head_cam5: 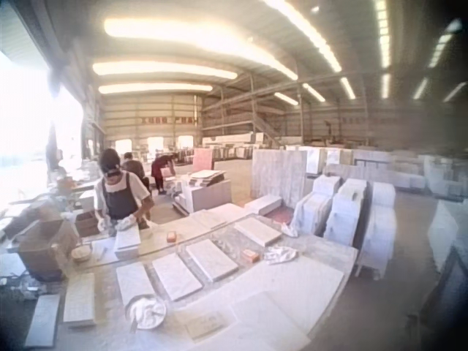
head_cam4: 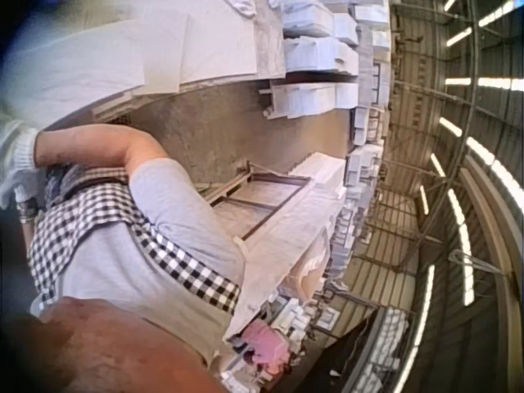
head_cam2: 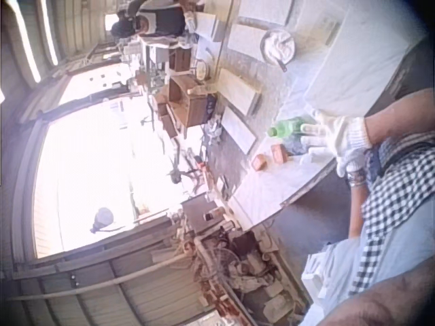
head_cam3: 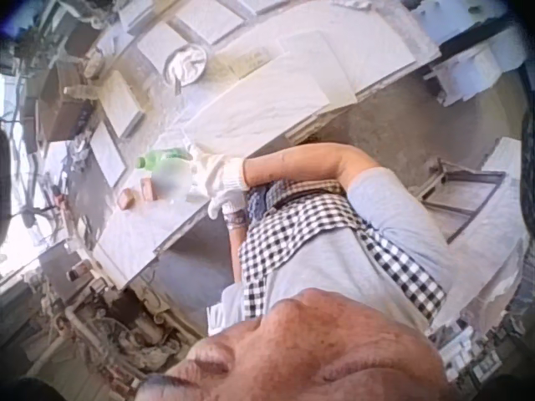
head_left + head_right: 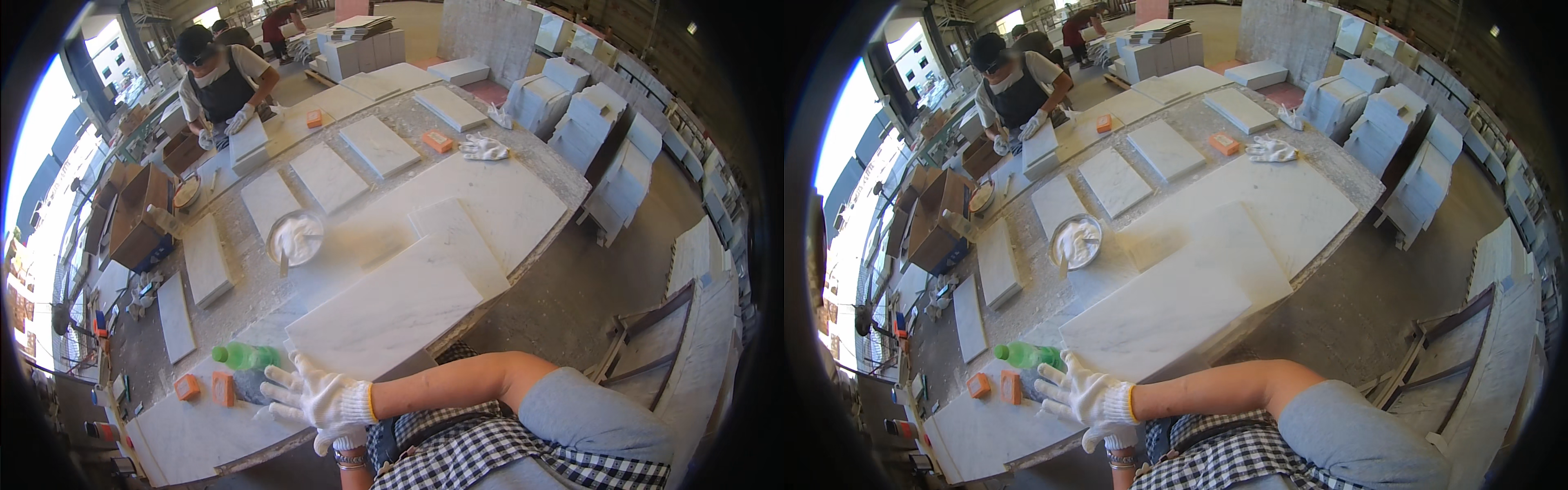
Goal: The person handles white rectangular tiles at a workbench, wiping surfaces with gloved hands and using a small metal scraper to remove residue. Tiles are turned over and stacked after treatment. A coworker performs similar finishing work across the table.
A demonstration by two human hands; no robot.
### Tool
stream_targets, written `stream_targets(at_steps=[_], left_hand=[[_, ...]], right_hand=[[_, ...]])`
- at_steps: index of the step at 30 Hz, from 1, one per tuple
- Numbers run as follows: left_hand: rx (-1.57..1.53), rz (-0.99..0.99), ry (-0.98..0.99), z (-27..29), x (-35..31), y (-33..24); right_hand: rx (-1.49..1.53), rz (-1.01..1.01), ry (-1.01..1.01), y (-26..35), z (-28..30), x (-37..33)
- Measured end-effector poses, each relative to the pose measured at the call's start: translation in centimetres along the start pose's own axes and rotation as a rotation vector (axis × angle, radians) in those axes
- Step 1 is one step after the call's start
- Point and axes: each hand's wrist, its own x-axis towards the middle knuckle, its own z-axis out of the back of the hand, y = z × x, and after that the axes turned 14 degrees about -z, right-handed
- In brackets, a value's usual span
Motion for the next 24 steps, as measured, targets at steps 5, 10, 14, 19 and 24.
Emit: stream_targets(at_steps=[5, 10, 14, 19, 24], left_hand=[[0.107, 0.083, 0.106, -0.8, 0.5, 1.1], [-0.068, -0.105, -0.064, -0.7, 0.4, 1.1], [-0.06, -0.113, -0.036, -0.9, 0.4, 1.0], [-0.009, -0.148, -0.036, -0.8, 0.4, 1.1], [-0.022, -0.157, -0.033, -0.4, 0.9, 0.8]], right_hand=[[-0.1, -0.275, -0.031, -7.3, 1.0, -8.8], [-0.166, -1.053, -0.145, -20.8, 1.8, -21.8], [-0.122, -1.258, -0.37, -24.2, 1.3, -27.9], [-0.214, -0.806, -0.515, -20.4, 1.3, -23.3], [-0.246, -0.696, -0.174, -19.2, 3.1, -13.6]])
